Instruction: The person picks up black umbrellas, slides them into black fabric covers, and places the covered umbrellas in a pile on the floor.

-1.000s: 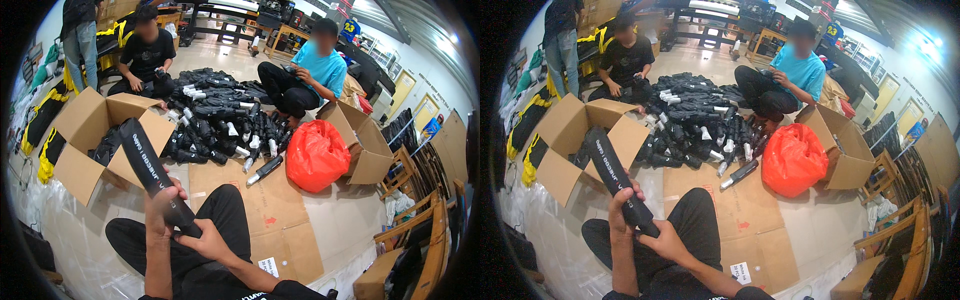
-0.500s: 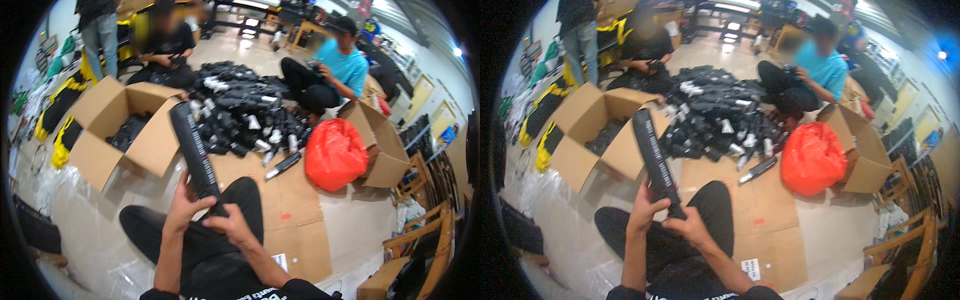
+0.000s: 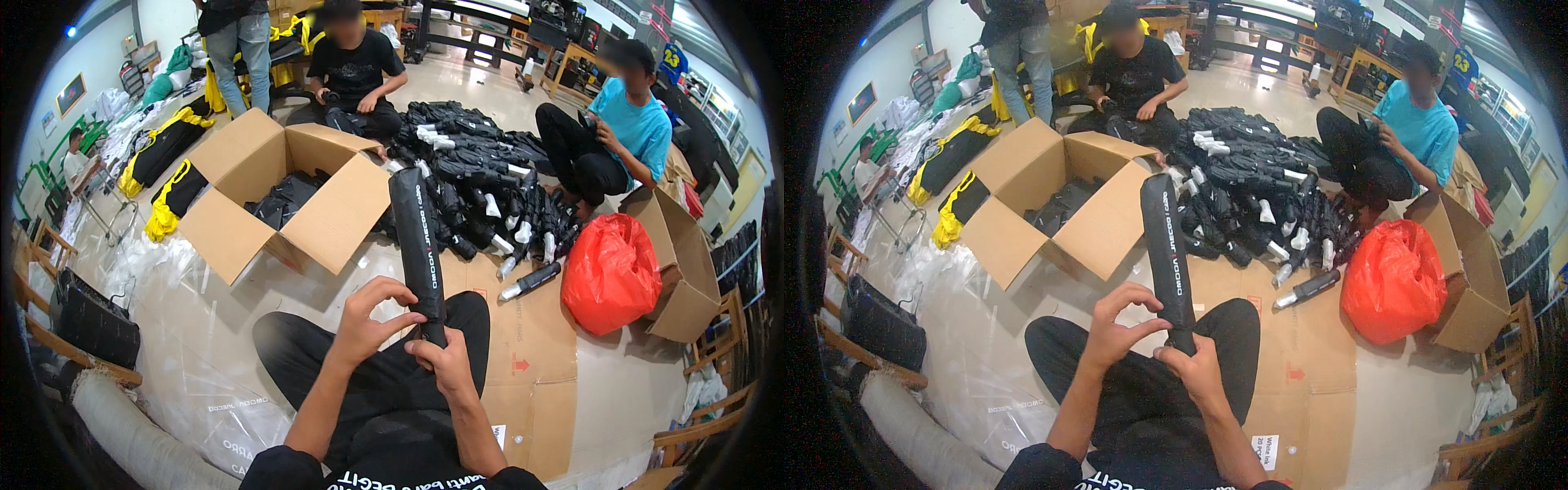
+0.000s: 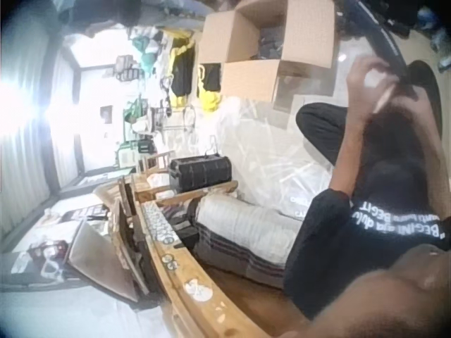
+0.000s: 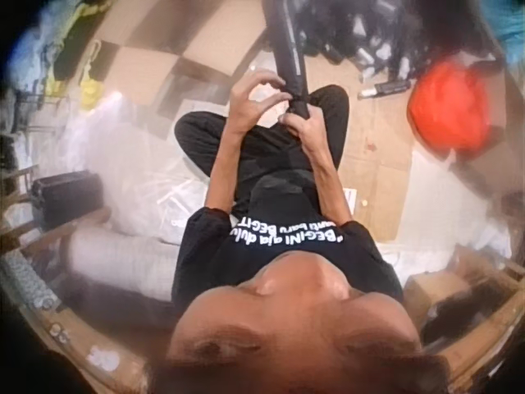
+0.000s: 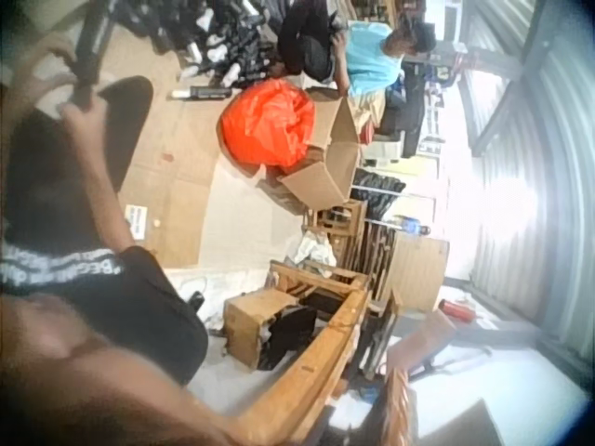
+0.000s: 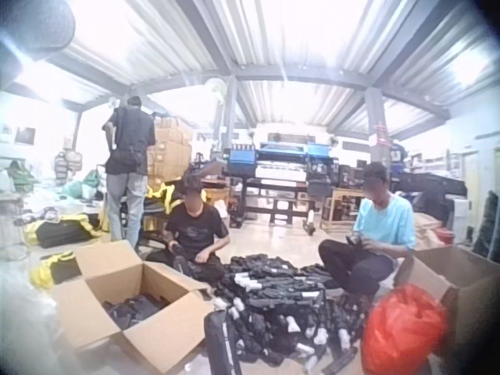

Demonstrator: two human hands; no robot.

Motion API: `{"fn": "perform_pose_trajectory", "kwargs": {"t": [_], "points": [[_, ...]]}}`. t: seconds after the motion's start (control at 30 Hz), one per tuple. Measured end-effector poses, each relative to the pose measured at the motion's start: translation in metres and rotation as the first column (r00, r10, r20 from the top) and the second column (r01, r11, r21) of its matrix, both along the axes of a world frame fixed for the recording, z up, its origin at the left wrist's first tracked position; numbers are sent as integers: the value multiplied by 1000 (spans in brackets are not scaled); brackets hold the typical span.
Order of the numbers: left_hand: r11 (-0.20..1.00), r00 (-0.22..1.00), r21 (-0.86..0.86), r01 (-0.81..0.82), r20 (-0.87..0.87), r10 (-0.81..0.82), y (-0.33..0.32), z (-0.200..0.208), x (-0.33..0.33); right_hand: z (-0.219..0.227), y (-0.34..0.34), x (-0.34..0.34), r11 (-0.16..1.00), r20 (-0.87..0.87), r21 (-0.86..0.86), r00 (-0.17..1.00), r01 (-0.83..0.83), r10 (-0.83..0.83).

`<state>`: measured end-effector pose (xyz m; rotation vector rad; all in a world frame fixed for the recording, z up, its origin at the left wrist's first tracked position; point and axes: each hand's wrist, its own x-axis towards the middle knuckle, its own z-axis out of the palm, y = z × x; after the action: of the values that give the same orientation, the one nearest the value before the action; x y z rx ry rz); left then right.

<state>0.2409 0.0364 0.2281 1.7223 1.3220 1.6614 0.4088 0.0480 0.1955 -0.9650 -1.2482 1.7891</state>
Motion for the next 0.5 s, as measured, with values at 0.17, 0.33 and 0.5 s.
{"fn": "perform_pose_trajectory", "kwargs": {"t": [0.17,0.33,0.5], "points": [[992,939,-50,115,-321,-125,-1,16,-38,-5,-1,3,993,-22,-66,995,-102,101],[981,731,191,-46,-663,163,-7,16,-23,-11,-3,-4,994,-46,-91,998,-54,50],[918,756,394,41,-613,229,-20,-3,-5,-12,12,-5,997,-9,67,1000,-29,30]]}}
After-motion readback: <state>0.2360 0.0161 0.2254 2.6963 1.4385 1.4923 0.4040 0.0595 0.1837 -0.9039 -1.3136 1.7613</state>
